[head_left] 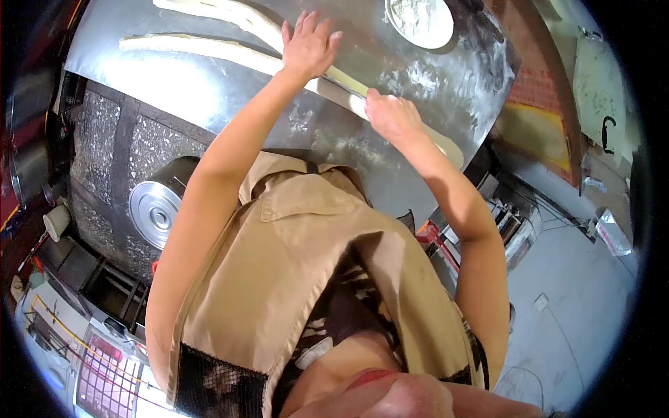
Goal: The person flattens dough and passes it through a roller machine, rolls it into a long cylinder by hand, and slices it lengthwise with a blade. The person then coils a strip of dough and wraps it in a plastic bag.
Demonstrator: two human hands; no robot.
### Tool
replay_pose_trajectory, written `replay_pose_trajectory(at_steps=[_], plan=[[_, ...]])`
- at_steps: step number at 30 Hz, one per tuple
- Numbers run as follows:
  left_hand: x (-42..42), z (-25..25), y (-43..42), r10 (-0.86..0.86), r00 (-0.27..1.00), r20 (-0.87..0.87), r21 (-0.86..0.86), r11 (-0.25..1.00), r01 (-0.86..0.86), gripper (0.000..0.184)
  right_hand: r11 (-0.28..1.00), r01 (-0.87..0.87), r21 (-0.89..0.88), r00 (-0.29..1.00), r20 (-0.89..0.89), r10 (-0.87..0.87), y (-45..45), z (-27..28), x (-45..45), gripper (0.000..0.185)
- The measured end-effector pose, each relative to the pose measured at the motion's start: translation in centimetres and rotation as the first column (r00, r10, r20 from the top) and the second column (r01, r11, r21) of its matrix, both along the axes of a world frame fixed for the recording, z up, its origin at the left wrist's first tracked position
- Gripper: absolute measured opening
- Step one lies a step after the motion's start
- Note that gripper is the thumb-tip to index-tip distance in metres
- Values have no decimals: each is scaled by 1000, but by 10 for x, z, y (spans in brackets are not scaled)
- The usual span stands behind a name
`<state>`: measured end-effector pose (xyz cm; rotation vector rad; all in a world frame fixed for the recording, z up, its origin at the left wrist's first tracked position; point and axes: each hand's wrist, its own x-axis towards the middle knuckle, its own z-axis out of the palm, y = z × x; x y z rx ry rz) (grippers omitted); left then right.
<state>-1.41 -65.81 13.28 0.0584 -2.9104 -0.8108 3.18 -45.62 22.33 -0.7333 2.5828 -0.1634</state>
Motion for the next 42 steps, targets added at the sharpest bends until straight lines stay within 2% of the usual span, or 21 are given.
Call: replay_pose_trajectory(at_steps=[5,12,15,17,19,21,23,24,25,26,27,29,30,31,32,34,35,37,39,41,42], plan=[[0,-5,0,4,1000,-10,20,1000,-4,49,998,-55,14,997,47,54,3,-10,-9,14],[-2,-3,4,5,1000,29,-16,1000,-5,48,999,-31,42,990,141,24,7,-27,-13,18],[-4,-7,4,8,998,60,-42,999,-6,48,1000,-23,-2,983,183,23,10,-39,-15,19],[-5,-9,6,12,999,47,-7,1000,-12,48,1000,-21,-3,972,233,21,13,-49,-18,22],[-4,-7,10,-1,999,33,-8,1000,1,47,1000,-21,-14,978,207,23,19,-66,-16,23],[-7,-4,14,-39,999,-8,-62,997,38,47,999,-24,-31,982,185,29,25,-77,-16,25],[-8,2,20,-12,999,-35,-81,997,9,46,992,-2,-130,993,120,18,24,-63,-14,19],[-7,7,19,-47,995,-86,-83,996,40,45,995,27,-100,981,195,-7,23,-64,-13,20],[-10,4,15,-38,992,-118,-91,996,27,45,994,13,-107,987,164,4,22,-64,-15,20],[-9,-5,8,2,992,-125,158,987,18,44,996,-5,-94,992,125,17,23,-64,-12,21],[-5,-14,-1,40,992,-119,395,919,10,43,996,-24,-84,995,94,32,23,-66,-7,22],[0,-17,-25,337,931,-144,517,828,-219,43,990,-27,-138,998,53,35,24,-69,-9,23],[6,-19,-36,380,908,-176,380,877,-294,45,985,20,-169,1000,21,-16,25,-69,-8,23],[12,-28,-43,387,903,-188,366,881,-301,45,977,70,-201,997,1,-71,26,-69,-4,23],[19,-36,-47,336,926,-175,242,926,-290,46,975,62,-215,998,5,-62,26,-71,0,23],[36,-37,-47,200,975,-101,44,980,-197,49,926,224,-304,971,-11,-239,26,-76,4,23],[41,-35,-47,201,973,-110,40,979,-198,49,925,220,-311,971,-18,-237,27,-76,5,23],[43,-34,-49,118,992,-52,-82,989,-122,48,883,300,-361,940,-45,-338,27,-76,6,23],[43,-37,-50,137,987,-88,-85,986,-145,44,870,258,-420,934,-124,-336,36,-71,10,24],[38,-40,-48,272,957,97,-106,959,-262,39,760,100,-643,930,-211,-300,56,-43,18,23],[38,-44,-44,235,971,51,-130,965,-227,29,699,101,-708,913,-214,-348,64,-24,23,24]])
